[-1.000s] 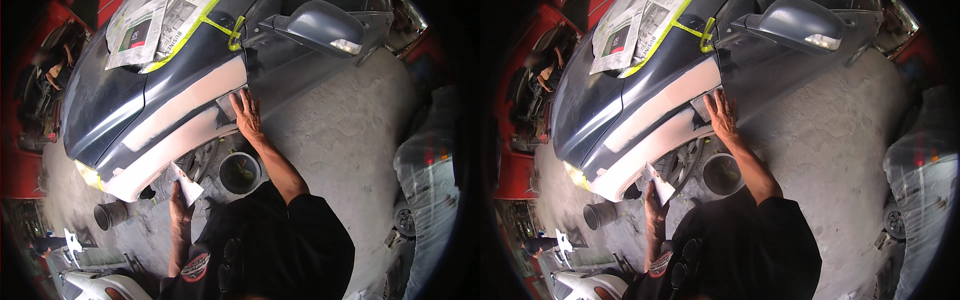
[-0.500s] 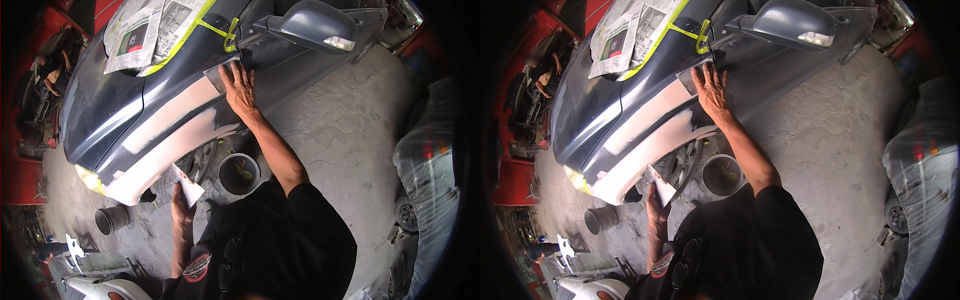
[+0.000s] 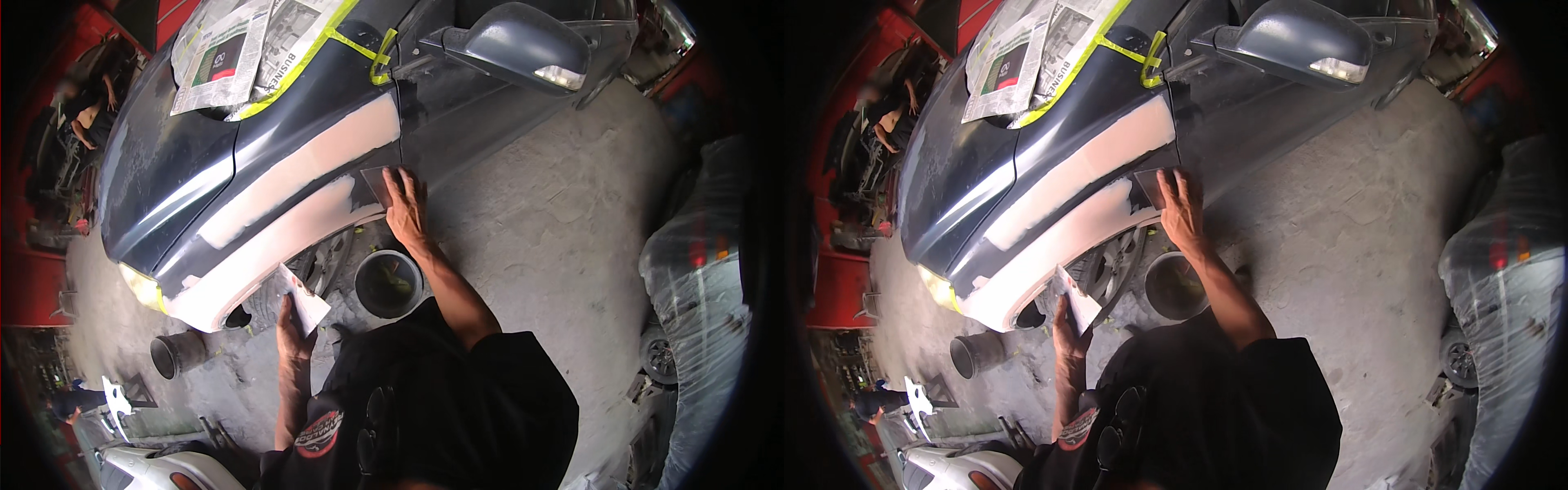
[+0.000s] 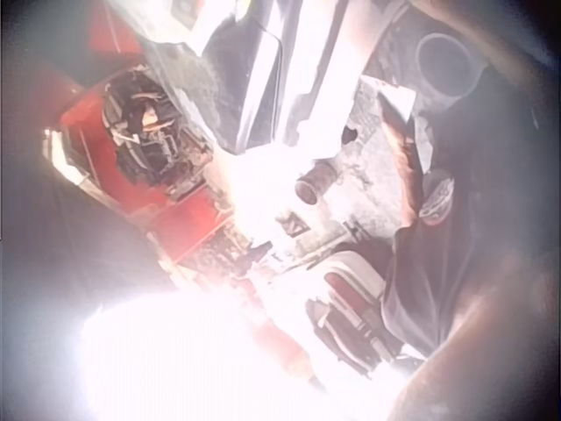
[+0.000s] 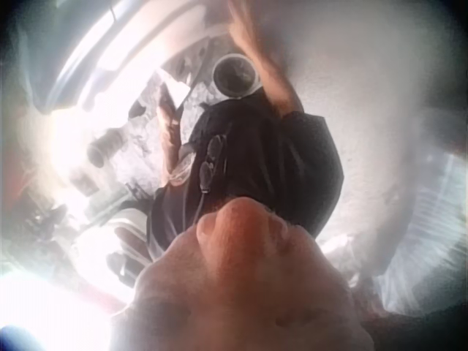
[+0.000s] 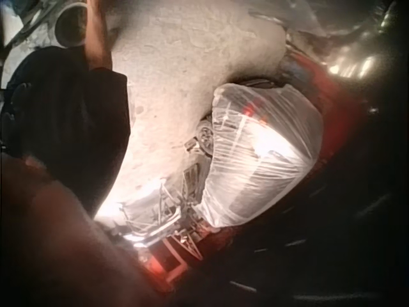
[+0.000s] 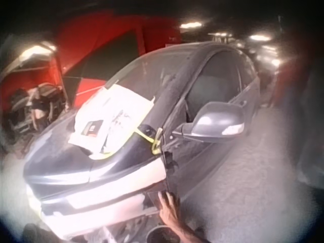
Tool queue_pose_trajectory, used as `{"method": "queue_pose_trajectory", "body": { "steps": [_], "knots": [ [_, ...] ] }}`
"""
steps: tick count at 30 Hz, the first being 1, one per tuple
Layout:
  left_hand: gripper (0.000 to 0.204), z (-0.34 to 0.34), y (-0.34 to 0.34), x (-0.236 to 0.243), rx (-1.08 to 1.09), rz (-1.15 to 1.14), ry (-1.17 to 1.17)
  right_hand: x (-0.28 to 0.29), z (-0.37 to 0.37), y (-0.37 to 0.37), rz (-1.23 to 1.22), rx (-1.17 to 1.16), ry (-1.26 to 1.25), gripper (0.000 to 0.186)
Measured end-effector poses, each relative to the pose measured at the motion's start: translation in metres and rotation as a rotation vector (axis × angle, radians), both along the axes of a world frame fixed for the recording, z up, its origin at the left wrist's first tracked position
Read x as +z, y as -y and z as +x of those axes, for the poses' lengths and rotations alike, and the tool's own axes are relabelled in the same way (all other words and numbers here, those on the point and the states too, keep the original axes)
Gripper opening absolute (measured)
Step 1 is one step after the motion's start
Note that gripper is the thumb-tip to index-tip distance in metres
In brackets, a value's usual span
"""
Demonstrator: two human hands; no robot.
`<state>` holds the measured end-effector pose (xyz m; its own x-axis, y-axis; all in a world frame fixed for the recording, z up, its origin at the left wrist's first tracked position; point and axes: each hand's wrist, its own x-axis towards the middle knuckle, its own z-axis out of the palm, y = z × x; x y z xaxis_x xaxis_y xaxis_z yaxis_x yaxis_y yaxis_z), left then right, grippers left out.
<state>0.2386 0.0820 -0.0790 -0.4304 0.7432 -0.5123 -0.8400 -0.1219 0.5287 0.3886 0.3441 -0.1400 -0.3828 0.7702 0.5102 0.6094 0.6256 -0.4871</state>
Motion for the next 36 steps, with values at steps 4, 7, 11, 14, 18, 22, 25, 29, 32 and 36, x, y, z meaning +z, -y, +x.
{"method": "queue_pose_trajectory", "body": {
  "steps": [4,7,11,14,18,22,25,29,32,36],
  "knots": [
    [0.040,-0.002,0.000,-0.005,0.004,0.009,0.012,-0.011,0.015,0.006,-0.074,-0.105,0.081,0.063],
    [0.037,0.000,0.001,-0.007,0.001,0.005,0.028,0.000,0.011,-0.010,-0.046,-0.048,0.008,0.057],
    [0.033,0.004,-0.001,-0.003,0.029,-0.023,0.049,0.009,-0.003,-0.024,-0.301,-0.074,-0.236,0.042],
    [0.032,0.006,0.001,0.002,0.020,-0.001,0.027,0.005,-0.010,-0.030,-0.312,-0.207,-0.002,0.036],
    [0.031,0.004,0.002,-0.008,-0.002,-0.011,0.073,0.012,-0.016,-0.043,-0.271,-0.277,-0.234,0.035],
    [0.031,0.008,0.007,-0.001,0.037,0.036,0.076,0.050,-0.015,-0.057,-0.108,-0.242,-0.178,0.040],
    [0.032,0.010,0.010,-0.001,0.038,0.023,0.066,0.078,-0.013,-0.069,-0.095,-0.252,-0.114,0.045],
    [0.032,0.014,0.007,-0.001,-0.010,0.039,0.064,0.084,-0.021,-0.084,-0.063,-0.358,-0.034,0.050],
    [0.031,0.011,0.009,0.007,0.000,0.040,0.097,0.092,-0.034,-0.068,0.071,-0.329,0.126,0.044],
    [0.030,0.002,0.025,-0.021,0.072,0.062,0.148,0.089,-0.023,-0.048,-0.026,-0.050,-0.165,0.036]
  ]
}}
